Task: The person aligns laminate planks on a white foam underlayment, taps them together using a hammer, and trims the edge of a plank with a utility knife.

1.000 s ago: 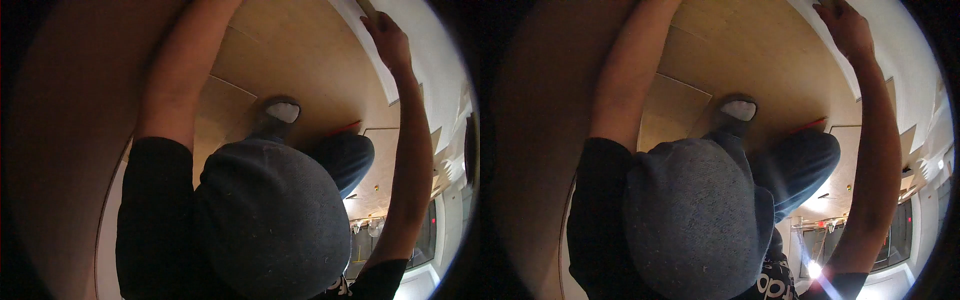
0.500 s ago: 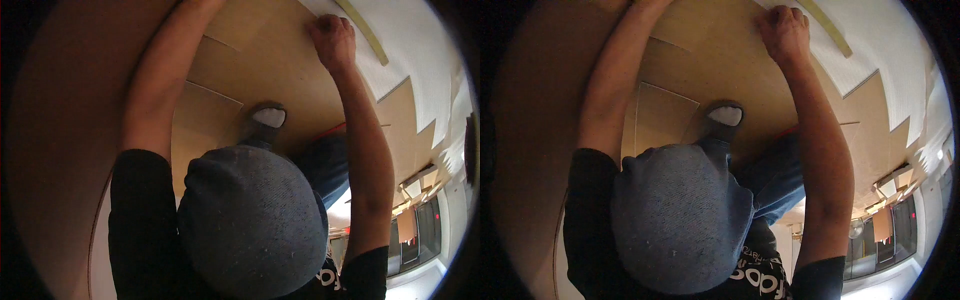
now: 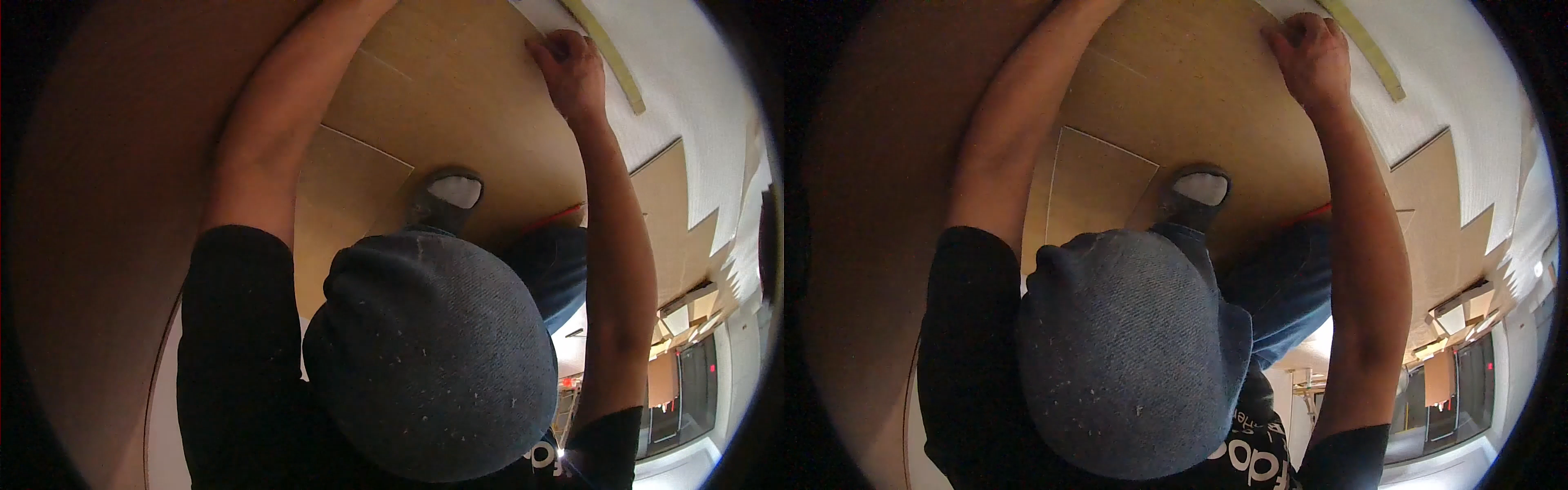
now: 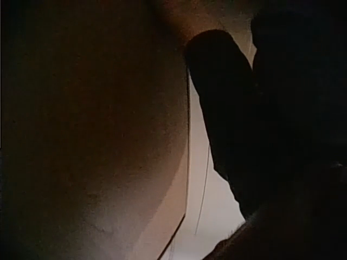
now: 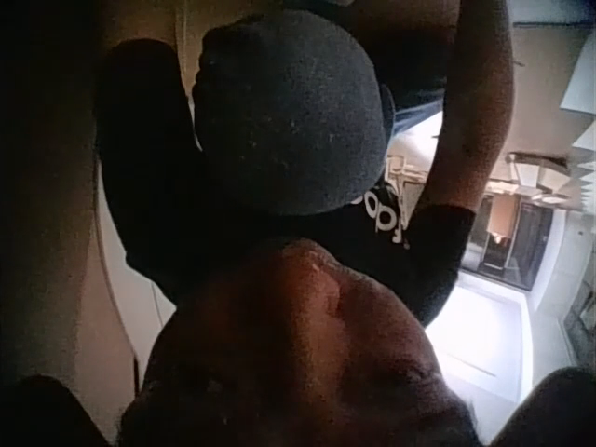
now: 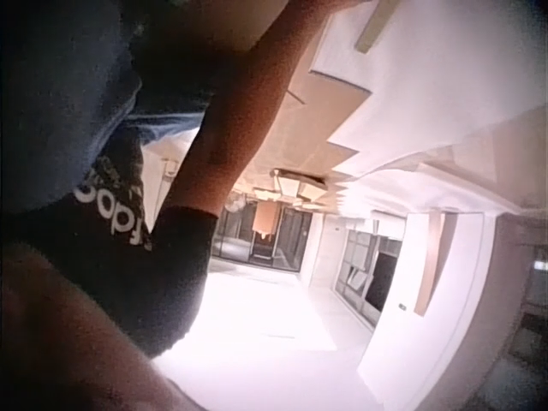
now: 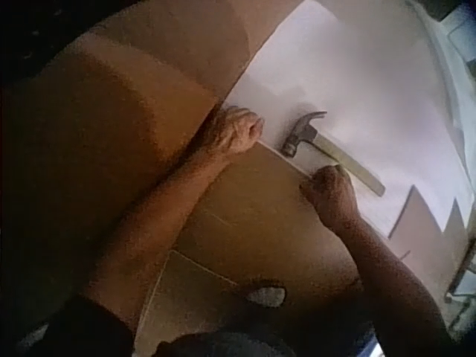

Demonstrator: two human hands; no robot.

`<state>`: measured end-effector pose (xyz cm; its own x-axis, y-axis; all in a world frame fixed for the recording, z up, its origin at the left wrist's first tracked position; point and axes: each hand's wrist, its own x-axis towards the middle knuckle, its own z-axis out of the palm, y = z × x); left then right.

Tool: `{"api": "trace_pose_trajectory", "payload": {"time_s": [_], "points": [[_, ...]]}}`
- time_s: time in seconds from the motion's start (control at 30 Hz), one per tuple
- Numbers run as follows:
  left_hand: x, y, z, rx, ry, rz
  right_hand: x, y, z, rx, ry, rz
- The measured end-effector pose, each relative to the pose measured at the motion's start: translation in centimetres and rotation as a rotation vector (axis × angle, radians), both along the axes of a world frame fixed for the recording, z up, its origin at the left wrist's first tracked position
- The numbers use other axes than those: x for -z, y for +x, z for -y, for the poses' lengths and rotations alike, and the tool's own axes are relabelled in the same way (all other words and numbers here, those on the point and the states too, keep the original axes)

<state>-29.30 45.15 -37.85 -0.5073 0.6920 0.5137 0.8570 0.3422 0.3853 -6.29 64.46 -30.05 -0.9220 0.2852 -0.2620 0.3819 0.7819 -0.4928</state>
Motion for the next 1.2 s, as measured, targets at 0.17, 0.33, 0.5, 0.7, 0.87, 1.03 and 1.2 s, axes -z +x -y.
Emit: {"api": "trace_pose_trajectory", "payload": {"time_s": [0.17,0.33,0.5,0.7,0.87,1.03,1.2], "points": [[-0.2,-0.5,-0.1,0.113,0.132,-0.064,0.2,-0.2,-0.2,0.002,-0.002,0.020],[-1.1,-0.1,0.0,0.071,0.131,-0.071,0.5,-1.4,-3.8,-0.210,0.359,-0.346],[-0.9,0.2,-0.1,0.107,0.174,-0.111,0.6,-3.3,-8.1,-0.249,0.554,-0.173],[0.3,-0.3,-0.7,0.087,0.336,-0.215,-0.9,-5.4,-7.7,-0.620,0.486,-0.263],[-1.1,-0.2,0.1,0.139,0.148,-0.100,-4.2,-6.4,-5.6,-0.251,0.259,0.082],[-0.8,-0.7,-0.5,0.136,0.189,-0.098,-4.3,-7.0,-5.4,-0.287,0.236,-0.009],[-1.2,-0.6,-1.0,0.119,0.341,-0.299,-5.3,-8.0,-5.4,-0.300,0.259,0.043]]}}
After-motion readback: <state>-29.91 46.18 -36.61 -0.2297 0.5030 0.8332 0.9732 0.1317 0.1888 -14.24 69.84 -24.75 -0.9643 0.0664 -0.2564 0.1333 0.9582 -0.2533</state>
